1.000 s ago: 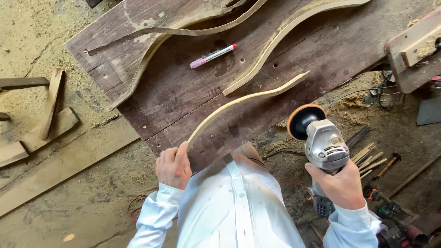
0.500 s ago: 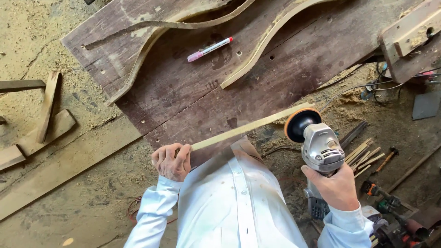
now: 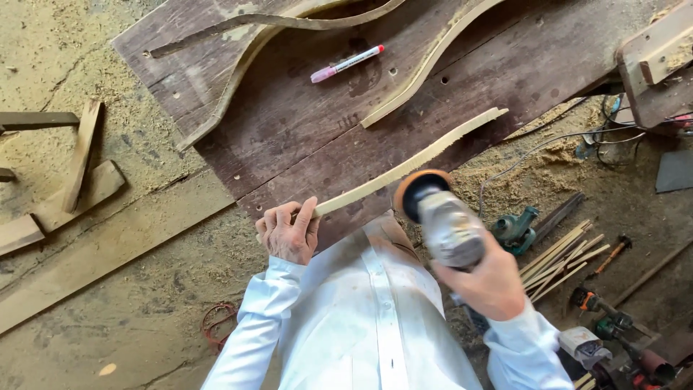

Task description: Using an angle grinder with a sanding disc to plane and smooth the edges of curved wood strips on a workbench.

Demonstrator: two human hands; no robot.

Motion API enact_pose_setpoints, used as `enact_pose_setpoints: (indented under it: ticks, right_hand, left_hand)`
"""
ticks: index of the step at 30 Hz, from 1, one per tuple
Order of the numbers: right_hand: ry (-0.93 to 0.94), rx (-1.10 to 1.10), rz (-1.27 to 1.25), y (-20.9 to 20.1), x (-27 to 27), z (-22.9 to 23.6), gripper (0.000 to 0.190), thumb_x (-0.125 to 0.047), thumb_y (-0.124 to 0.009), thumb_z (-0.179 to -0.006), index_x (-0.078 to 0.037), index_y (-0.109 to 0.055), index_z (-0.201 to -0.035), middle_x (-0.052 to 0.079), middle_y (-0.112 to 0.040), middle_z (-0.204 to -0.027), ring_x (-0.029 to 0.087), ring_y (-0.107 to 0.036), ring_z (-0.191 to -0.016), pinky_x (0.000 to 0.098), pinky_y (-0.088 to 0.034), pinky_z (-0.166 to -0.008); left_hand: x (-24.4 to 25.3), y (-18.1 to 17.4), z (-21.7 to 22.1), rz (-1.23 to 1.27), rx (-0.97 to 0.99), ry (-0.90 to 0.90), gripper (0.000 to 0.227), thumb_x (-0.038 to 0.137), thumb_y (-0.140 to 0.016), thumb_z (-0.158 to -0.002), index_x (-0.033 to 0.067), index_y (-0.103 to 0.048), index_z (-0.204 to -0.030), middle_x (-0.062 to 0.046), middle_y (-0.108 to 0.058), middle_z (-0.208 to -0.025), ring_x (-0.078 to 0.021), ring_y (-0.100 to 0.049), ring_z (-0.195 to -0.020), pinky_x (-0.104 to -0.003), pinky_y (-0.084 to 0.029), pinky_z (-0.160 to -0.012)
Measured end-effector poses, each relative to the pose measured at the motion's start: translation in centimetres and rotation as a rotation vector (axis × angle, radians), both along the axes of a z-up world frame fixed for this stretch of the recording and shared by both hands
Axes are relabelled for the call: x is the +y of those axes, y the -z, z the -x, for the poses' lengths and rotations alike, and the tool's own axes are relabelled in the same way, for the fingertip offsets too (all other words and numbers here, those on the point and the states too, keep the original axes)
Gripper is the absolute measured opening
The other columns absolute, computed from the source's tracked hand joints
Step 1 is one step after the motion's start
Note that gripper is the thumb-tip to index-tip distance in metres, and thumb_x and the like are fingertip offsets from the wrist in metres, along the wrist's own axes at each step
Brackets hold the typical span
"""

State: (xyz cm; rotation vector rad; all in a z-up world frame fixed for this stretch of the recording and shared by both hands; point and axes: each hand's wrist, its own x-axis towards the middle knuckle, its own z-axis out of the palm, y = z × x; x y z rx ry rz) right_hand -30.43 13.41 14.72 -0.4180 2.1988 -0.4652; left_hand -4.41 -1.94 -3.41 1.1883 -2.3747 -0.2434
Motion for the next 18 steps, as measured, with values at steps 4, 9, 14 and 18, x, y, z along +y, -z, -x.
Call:
enact_pose_setpoints:
  ticks: [4,9,14,18]
  right_hand:
    - [-0.224,0.138,-0.245,1.3,-3.0,-3.4,0.066,-0.045,-0.089,-0.058,-0.013,-0.063,-0.109,0.021,-0.077,-0.095,0.042,-0.072,-0.1,0.0561,-0.058,-0.086]
    - [-0.434,0.064,-0.336,1.1,-4.9,-4.4,0.055,-0.049,-0.081,-0.061,-0.017,-0.059,-0.101,0.015,-0.077,-0.091,0.04,-0.074,-0.097,0.0525,-0.059,-0.085]
    - [-0.44,0.067,-0.388,1.5,-4.9,-2.1,0.067,-0.059,-0.081,-0.061,-0.018,-0.057,-0.108,0.019,-0.075,-0.095,0.042,-0.072,-0.101,0.0545,-0.056,-0.088]
    - [-0.34,0.039,-0.368,1.0,-5.5,0.1,0.066,-0.058,-0.083,-0.058,-0.018,-0.059,-0.106,0.017,-0.076,-0.095,0.04,-0.072,-0.102,0.051,-0.058,-0.088]
  left_hand:
    - [-0.4,0.6,-0.2,0.071,0.108,0.053,0.024,0.046,-0.065,-0.099,0.0306,-0.076,-0.113,0.004,-0.06,-0.099,-0.0218,-0.06,-0.093,-0.035,-0.041,-0.078]
    - [-0.2,1.2,-0.5,0.079,0.056,0.068,0.023,0.047,-0.067,-0.097,0.032,-0.076,-0.111,0.005,-0.06,-0.101,-0.0219,-0.059,-0.096,-0.035,-0.041,-0.08]
    - [-0.2,1.2,-0.3,0.078,0.082,0.049,0.021,0.045,-0.065,-0.099,0.0311,-0.076,-0.111,0.004,-0.057,-0.098,-0.0214,-0.057,-0.093,-0.034,-0.04,-0.078]
    - [-0.3,1.1,-0.2,0.084,0.078,0.051,0.021,0.045,-0.066,-0.099,0.0311,-0.076,-0.11,0.004,-0.058,-0.098,-0.0217,-0.058,-0.092,-0.034,-0.04,-0.077]
